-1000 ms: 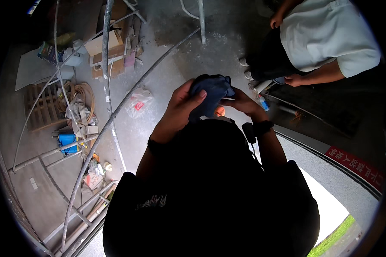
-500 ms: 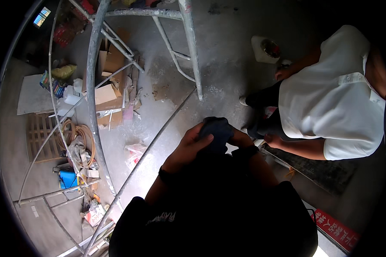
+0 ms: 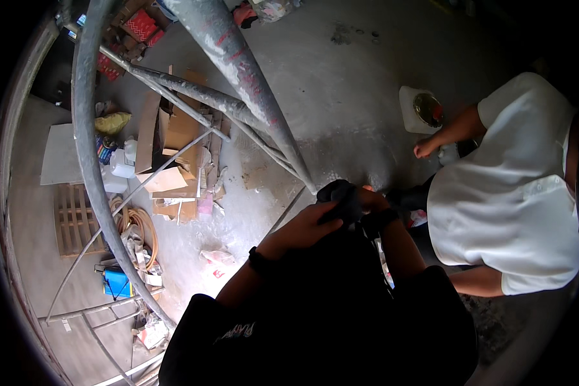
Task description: The person washes a blue cloth in a yellow bucket under an outdoor tap, wrings it out, and then walks into a storage room to pick up and flatten a cardboard box by hand.
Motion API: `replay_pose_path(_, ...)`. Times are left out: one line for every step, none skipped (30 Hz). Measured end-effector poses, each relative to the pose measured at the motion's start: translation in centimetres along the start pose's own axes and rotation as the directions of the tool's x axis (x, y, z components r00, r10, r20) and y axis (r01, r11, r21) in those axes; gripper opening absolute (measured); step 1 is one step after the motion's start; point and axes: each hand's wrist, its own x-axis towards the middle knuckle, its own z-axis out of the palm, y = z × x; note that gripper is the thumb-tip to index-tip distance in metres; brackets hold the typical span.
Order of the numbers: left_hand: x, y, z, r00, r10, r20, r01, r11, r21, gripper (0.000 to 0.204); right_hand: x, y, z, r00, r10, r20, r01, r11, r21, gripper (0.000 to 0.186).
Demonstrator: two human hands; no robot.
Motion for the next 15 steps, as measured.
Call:
replay_pose_path(1.8,-0.1,-1.2,1.0,-0.002,-0.007,0.003,1.0,0.016,0.036,1.8,0.1,-2.5,0.995,-0.027,0.093,0.029,1.0,-0.013,0.034)
replay_pose_path(3.5,-0.4,-2.1,1.0,-0.012,-0.021,0.012,1.0,0.025,0.036,4.6,0.9,-5.0,0.99,0.015,0.141,-0.022,0.998,0.053,0.034)
replay_pose_path(5.5,-0.8,-2.9,0.999,-0.003,-0.054,0.003,1.0,-0.006,0.036,7.1,1.2,-7.5,0.98,0.056,0.192,-0.078,0.991,0.112,0.033)
replay_pose_path(7.6,-0.9,-3.5,0.995,0.0,-0.095,-0.003,0.999,-0.039,0.036,8.3,0.2,-9.1,0.972,0.056,0.227,-0.087,0.988,0.127,0.033)
replay_pose_path(9.8,-1.0,-4.0,0.991,0.003,-0.136,-0.013,0.997,-0.072,0.037,9.6,-0.9,-10.9,0.964,0.056,0.26,-0.096,0.985,0.144,0.033)
replay_pose_path(11.7,-1.3,-4.2,0.986,-0.017,-0.165,0.012,0.999,-0.033,0.039,10.6,-1.9,-12.6,0.956,0.058,0.289,-0.109,0.98,0.164,0.032)
replay_pose_path(14.0,-1.6,-4.3,0.981,-0.036,-0.189,0.037,0.999,0.001,0.041,11.6,-1.9,-14.8,0.946,0.052,0.319,-0.124,0.97,0.208,0.032)
replay_pose_path(16.3,-1.5,-4.6,0.976,-0.054,-0.211,0.062,0.997,0.034,0.044,12.6,-2.0,-17.2,0.937,0.047,0.346,-0.141,0.958,0.25,0.032)
replay_pose_path(18.7,-0.2,-5.2,0.972,-0.068,-0.226,0.075,0.997,0.023,0.044,13.3,-3.4,-19.1,0.899,-0.064,0.434,-0.067,0.958,0.279,0.032)
replay_pose_path(20.9,0.9,-5.9,0.966,-0.079,-0.248,0.079,0.997,-0.009,0.044,14.1,-4.8,-20.8,0.842,-0.174,0.511,0.003,0.948,0.317,0.032)
replay_pose_path(23.0,2.0,-6.8,0.959,-0.089,-0.267,0.081,0.996,-0.041,0.043,15.5,-6.4,-22.6,0.833,-0.137,0.536,-0.051,0.946,0.321,0.032)
replay_pose_path(24.7,2.8,-7.9,0.955,-0.097,-0.28,0.08,0.994,-0.071,0.043,16.5,-7.9,-24.2,0.822,-0.103,0.56,-0.101,0.941,0.321,0.033)
replay_pose_path(26.3,2.6,-9.1,0.94,-0.124,-0.317,0.095,0.99,-0.103,0.04,18.0,-9.3,-25.8,0.842,0.08,0.534,-0.267,0.921,0.283,0.034)
replay_pose_path(28.2,3.3,-10.2,0.922,-0.147,-0.357,0.052,0.963,-0.264,0.039,19.4,-10.8,-27.8,0.85,0.145,0.506,-0.277,0.941,0.196,0.035)
replay_pose_path(30.0,4.4,-11.4,0.905,-0.176,-0.387,-0.001,0.91,-0.414,0.039,20.5,-11.8,-29.4,0.856,0.205,0.474,-0.289,0.951,0.11,0.036)
